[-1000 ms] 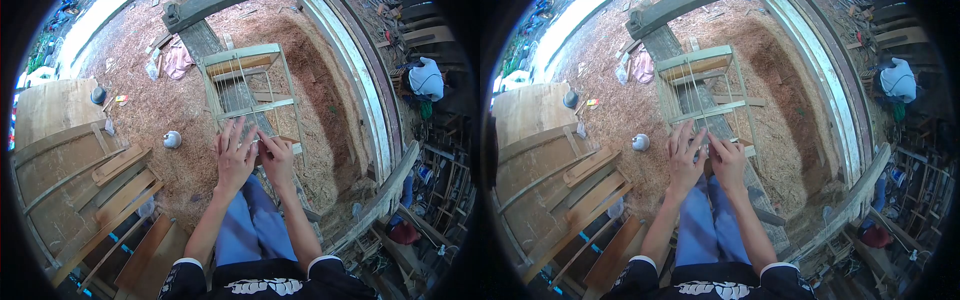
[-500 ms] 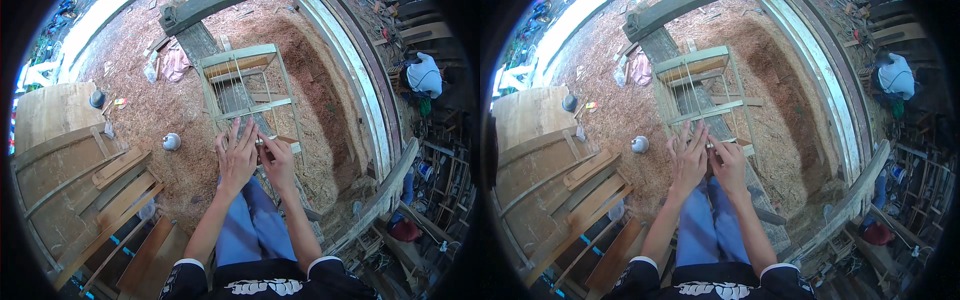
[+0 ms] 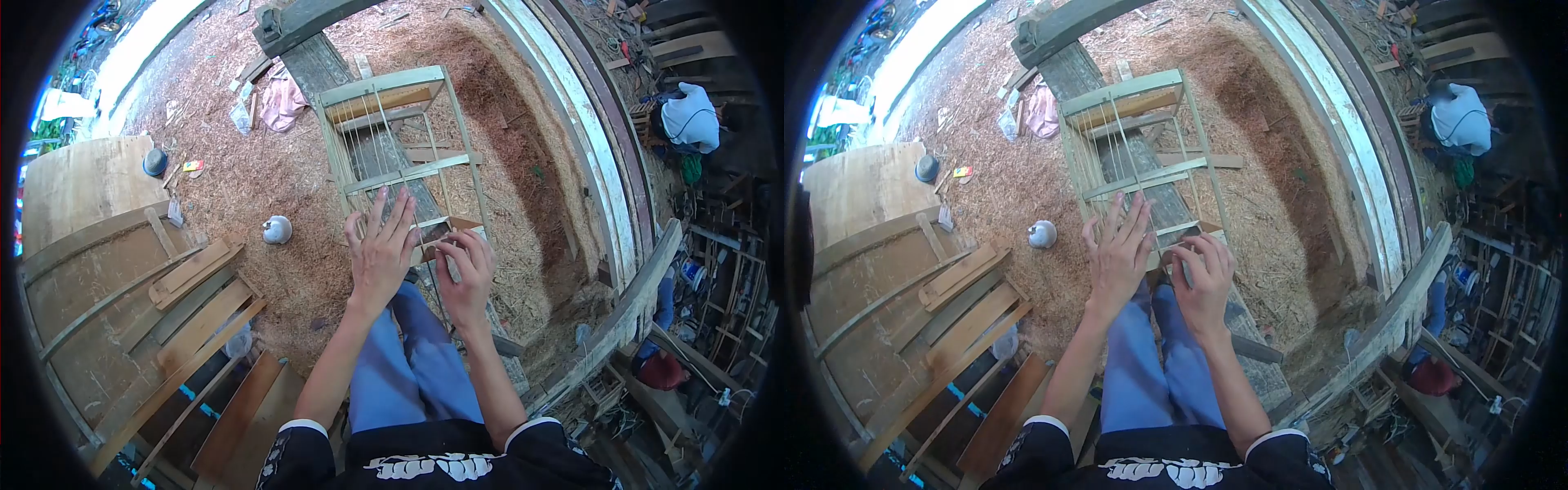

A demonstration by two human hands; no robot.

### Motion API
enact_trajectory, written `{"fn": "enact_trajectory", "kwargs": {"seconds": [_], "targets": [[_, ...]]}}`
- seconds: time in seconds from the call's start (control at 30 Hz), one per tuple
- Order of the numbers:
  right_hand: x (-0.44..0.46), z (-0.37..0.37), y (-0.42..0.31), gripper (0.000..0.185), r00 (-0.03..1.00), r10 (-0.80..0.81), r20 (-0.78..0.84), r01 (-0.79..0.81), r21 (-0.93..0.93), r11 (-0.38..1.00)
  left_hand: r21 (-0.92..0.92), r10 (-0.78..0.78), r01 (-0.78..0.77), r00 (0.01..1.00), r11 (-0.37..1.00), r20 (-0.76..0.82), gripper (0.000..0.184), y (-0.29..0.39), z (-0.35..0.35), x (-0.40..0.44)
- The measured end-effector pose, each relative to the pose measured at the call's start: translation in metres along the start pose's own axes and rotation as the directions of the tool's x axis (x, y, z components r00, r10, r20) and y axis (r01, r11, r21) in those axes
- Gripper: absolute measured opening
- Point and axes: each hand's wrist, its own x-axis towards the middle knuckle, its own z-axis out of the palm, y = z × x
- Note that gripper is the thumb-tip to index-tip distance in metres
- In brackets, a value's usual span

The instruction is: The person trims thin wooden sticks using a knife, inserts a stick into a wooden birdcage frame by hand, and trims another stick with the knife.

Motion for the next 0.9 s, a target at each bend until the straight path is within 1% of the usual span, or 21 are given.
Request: {"fn": "enact_trajectory", "kwargs": {"seconds": [0.13, 0.23, 0.33, 0.43, 0.53, 0.63, 0.73, 0.8, 0.9], "targets": [[-0.006, -0.003, -0.004, 0.019, 0.998, 0.062, -0.009, -0.062, -0.029, 0.998, 0.015, 0.005, -0.005, 1.0, 1.0, -0.017, 0.045, 0.0, 0.001, 0.001], [-0.008, 0.0, -0.009, 0.017, 0.994, 0.104, 0.026, -0.103, -0.005, 0.995, 0.03, 0.012, -0.01, 0.999, 0.999, -0.043, 0.044, 0.001, 0.002, 0.001], [-0.011, 0.01, -0.013, 0.016, 0.995, 0.104, -0.001, -0.104, 0.028, 0.994, 0.031, 0.011, -0.009, 0.999, 0.999, -0.045, 0.045, 0.001, 0.001, 0.0], [-0.012, 0.02, -0.019, 0.015, 0.985, 0.161, -0.064, -0.159, 0.028, 0.987, 0.043, 0.015, -0.012, 0.999, 0.999, -0.051, 0.045, 0.001, 0.002, 0.0], [-0.01, 0.023, -0.028, 0.01, 0.975, 0.199, -0.102, -0.203, -0.024, 0.979, 0.038, 0.008, -0.007, 0.999, 0.999, -0.041, 0.045, 0.002, 0.002, 0.0], [-0.009, 0.03, -0.03, 0.011, 0.957, 0.265, -0.117, -0.271, -0.036, 0.962, 0.005, -0.001, 0.001, 1.0, 1.0, -0.027, 0.046, 0.002, 0.003, 0.0], [-0.008, 0.03, -0.036, 0.01, 0.941, 0.32, -0.111, -0.326, -0.034, 0.945, 0.016, -0.004, 0.005, 0.999, 1.0, -0.036, 0.045, 0.002, 0.003, 0.0], [-0.01, 0.032, -0.036, 0.01, 0.943, 0.306, -0.134, -0.311, -0.023, 0.95, 0.049, -0.001, 0.004, 0.999, 0.999, -0.052, 0.043, 0.002, 0.003, -0.001], [-0.012, 0.034, -0.036, 0.01, 0.938, 0.313, -0.152, -0.318, -0.014, 0.948, 0.025, -0.006, 0.007, 1.0, 1.0, -0.021, 0.044, 0.0, 0.005, -0.002]]}}
